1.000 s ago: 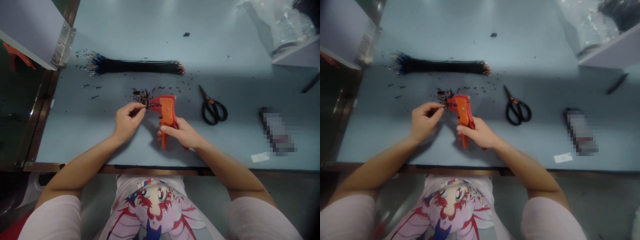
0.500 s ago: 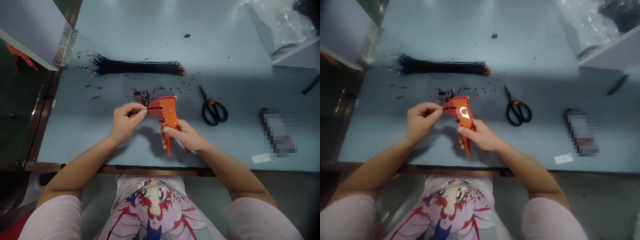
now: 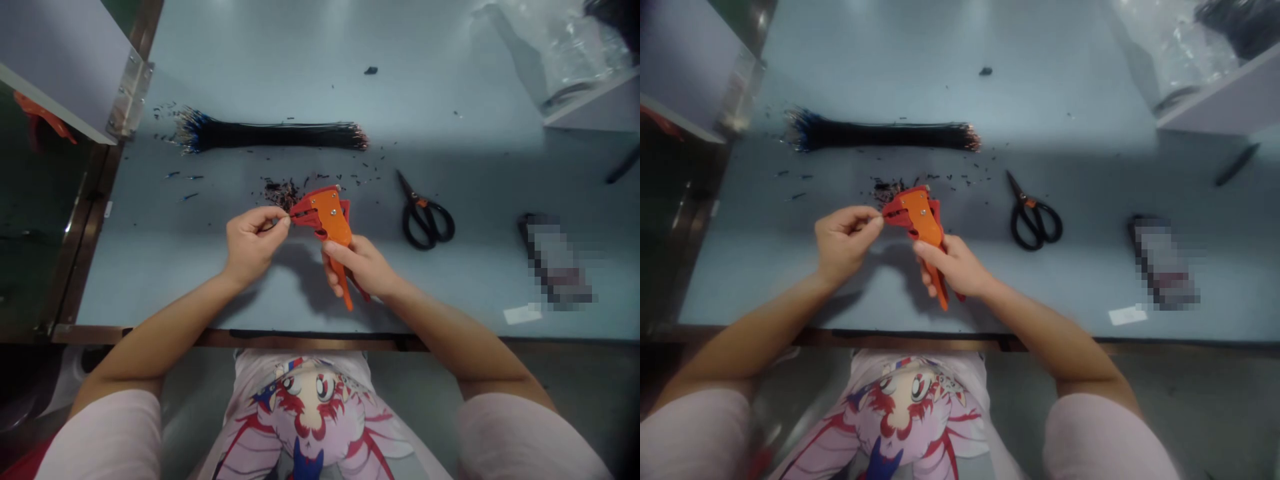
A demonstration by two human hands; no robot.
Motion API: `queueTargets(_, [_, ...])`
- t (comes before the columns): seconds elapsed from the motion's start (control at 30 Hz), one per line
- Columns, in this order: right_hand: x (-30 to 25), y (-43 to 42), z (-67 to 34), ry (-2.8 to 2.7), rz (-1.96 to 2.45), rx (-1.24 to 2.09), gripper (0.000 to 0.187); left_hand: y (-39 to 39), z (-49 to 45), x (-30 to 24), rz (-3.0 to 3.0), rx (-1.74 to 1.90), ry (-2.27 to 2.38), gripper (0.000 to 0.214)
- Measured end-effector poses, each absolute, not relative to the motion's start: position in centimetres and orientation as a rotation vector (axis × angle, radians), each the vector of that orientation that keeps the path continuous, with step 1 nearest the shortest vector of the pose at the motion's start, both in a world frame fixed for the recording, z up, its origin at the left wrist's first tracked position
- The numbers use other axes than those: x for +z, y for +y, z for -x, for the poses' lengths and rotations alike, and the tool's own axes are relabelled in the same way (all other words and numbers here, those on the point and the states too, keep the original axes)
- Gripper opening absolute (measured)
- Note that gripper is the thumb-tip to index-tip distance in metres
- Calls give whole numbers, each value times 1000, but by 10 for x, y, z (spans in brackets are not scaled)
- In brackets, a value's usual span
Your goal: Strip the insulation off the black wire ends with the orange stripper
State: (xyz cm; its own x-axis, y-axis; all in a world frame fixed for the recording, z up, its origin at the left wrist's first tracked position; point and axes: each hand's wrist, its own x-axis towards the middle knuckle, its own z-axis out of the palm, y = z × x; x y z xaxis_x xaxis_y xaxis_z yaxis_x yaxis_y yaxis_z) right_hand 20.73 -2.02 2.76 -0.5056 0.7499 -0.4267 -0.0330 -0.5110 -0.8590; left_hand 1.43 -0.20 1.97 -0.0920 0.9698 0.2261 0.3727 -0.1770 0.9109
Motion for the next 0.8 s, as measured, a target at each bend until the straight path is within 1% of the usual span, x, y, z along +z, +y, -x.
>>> queueTargets(0.13, [24, -5, -220, -870, 1199, 1994, 34, 5, -10, 17, -1462, 1302, 1544, 8])
queueTargets(0.2, [23, 2, -227, -835, 1240, 1995, 32, 8, -8, 15, -1401, 1307, 1553, 9])
queueTargets(0.37, [24, 2, -229, -997, 1302, 2148, 31, 9, -9, 13, -1369, 1286, 1522, 9])
queueTargets(0.5, [26, -6, -224, -1056, 1200, 2196, 33, 6, -11, 14, -1427, 1292, 1523, 10])
queueTargets(0.67, [28, -11, -222, -1108, 1084, 2224, 28, 2, -13, 15, -1489, 1269, 1510, 9])
queueTargets(0.8, [30, -14, -219, -1122, 1045, 2240, 29, -1, -14, 16, -1530, 1243, 1495, 8])
